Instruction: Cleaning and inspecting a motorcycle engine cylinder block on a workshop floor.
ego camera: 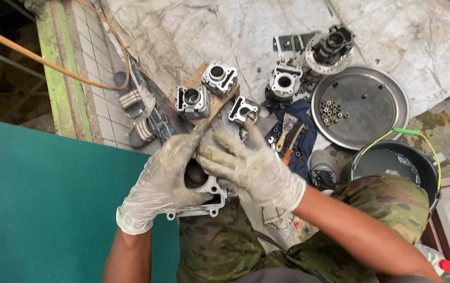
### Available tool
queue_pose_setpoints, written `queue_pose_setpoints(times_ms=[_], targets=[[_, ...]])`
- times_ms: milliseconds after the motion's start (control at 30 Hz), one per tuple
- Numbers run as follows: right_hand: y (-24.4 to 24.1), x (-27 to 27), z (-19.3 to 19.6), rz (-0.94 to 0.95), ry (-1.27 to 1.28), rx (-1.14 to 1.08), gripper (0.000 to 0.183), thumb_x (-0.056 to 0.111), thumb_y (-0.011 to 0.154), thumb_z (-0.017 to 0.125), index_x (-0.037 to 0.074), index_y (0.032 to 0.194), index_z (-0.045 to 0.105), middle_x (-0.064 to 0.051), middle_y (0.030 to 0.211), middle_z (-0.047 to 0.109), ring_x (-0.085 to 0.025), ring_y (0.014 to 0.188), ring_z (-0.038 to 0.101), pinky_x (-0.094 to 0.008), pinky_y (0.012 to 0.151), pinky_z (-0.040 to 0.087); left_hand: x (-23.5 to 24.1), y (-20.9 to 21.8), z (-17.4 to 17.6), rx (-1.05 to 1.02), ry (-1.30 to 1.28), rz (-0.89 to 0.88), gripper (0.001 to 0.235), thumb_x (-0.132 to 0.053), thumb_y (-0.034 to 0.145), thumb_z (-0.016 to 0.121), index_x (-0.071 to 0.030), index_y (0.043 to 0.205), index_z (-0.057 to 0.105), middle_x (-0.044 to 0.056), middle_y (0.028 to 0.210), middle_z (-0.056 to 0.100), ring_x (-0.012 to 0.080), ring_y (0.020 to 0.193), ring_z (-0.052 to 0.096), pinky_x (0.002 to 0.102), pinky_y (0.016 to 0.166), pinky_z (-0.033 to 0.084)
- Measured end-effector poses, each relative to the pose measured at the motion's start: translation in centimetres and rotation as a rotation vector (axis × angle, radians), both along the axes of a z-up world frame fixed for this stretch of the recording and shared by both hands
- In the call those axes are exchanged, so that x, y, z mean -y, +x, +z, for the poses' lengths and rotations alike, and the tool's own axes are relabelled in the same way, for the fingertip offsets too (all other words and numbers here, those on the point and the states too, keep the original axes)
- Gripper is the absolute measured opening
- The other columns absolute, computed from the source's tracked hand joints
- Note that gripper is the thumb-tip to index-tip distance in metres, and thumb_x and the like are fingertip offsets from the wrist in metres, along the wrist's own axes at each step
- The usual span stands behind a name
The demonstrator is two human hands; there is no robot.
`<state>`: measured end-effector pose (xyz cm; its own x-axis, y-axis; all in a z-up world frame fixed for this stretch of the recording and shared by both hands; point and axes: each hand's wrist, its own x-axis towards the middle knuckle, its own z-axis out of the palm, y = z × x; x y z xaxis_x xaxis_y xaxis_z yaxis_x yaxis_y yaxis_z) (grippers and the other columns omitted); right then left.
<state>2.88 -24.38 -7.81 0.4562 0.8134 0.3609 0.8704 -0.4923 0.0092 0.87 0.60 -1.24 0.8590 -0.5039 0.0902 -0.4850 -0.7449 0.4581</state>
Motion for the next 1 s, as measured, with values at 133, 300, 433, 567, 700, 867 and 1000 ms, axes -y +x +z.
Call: queue_pose_setpoints(times_ms=[133,300,433,567,700,867,1000], targets=[[-1.9,-0.7,-0.4,-0.113,0.005,-0.011,0.059,0.037,0.108,0.045,0.031,0.164,0.029,0.005,0.171,0.029,-0.024,0.157,0.029,-0.063,0.125,0.010,0.7,-0.9,2.3,-0.028,0.063,0.017,0.129,-0.053,0.056,0.098,-0.004,0.156,0.033,0.018,0.151,0.046,0.0334,0.140,0.044,0.048,0.115,0.034],[-2.6,-1.1,0.6,-0.148,0.088,0.008,0.057,0.025,0.107,0.056,0.027,0.161,0.037,0.005,0.166,0.039,-0.024,0.154,0.037,-0.057,0.125,0.021,2.0,-7.1,0.7,0.177,0.159,0.475,0.120,-0.074,0.069,0.074,0.001,0.155,0.038,0.019,0.159,0.045,0.0327,0.148,0.041,0.056,0.122,0.029],[-3.5,-0.9,2.0,-0.069,0.054,-0.018,0.067,0.032,0.095,0.051,0.022,0.160,0.040,-0.001,0.166,0.039,-0.031,0.151,0.041,-0.052,0.123,0.028,3.2,-10.1,-2.9,0.389,-0.015,0.585,0.110,-0.054,0.077,0.083,0.002,0.156,0.032,0.023,0.158,0.046,0.0407,0.147,0.047,0.051,0.123,0.041],[-3.4,-0.9,1.4,-0.043,0.123,-0.125,0.061,0.034,0.103,0.047,0.014,0.160,0.037,-0.011,0.167,0.035,-0.034,0.155,0.033,-0.047,0.124,0.029,3.4,-11.0,-1.5,0.130,-0.434,0.801,0.104,-0.045,0.067,0.087,-0.007,0.154,0.042,0.010,0.157,0.050,0.0283,0.145,0.050,0.039,0.118,0.044],[-3.8,-0.9,-0.3,-0.032,0.329,-0.305,0.059,0.020,0.106,0.054,0.014,0.161,0.034,-0.012,0.169,0.032,-0.038,0.156,0.036,-0.049,0.122,0.039,5.8,-10.9,-0.9,0.099,-0.023,0.748,0.134,-0.090,0.067,0.049,0.002,0.159,0.018,0.026,0.166,0.026,0.0451,0.152,0.030,0.059,0.116,0.035],[-5.1,-0.4,1.7,0.049,0.564,-0.442,0.050,0.004,0.104,0.050,0.007,0.154,0.042,-0.015,0.163,0.041,-0.029,0.154,0.040,-0.041,0.131,0.033,5.3,-9.5,-2.5,0.338,-0.077,0.702,0.126,-0.078,0.065,0.077,0.003,0.152,0.036,0.025,0.154,0.048,0.0439,0.141,0.049,0.052,0.113,0.046],[-4.2,1.6,0.3,0.247,1.114,-1.006,0.036,0.018,0.115,0.040,0.012,0.150,0.051,-0.012,0.158,0.050,-0.034,0.152,0.046,-0.047,0.134,0.034,2.9,-8.1,-4.1,0.284,-0.111,0.682,0.120,-0.079,0.061,0.077,0.007,0.140,0.050,0.025,0.137,0.060,0.0394,0.130,0.059,0.048,0.105,0.052]])
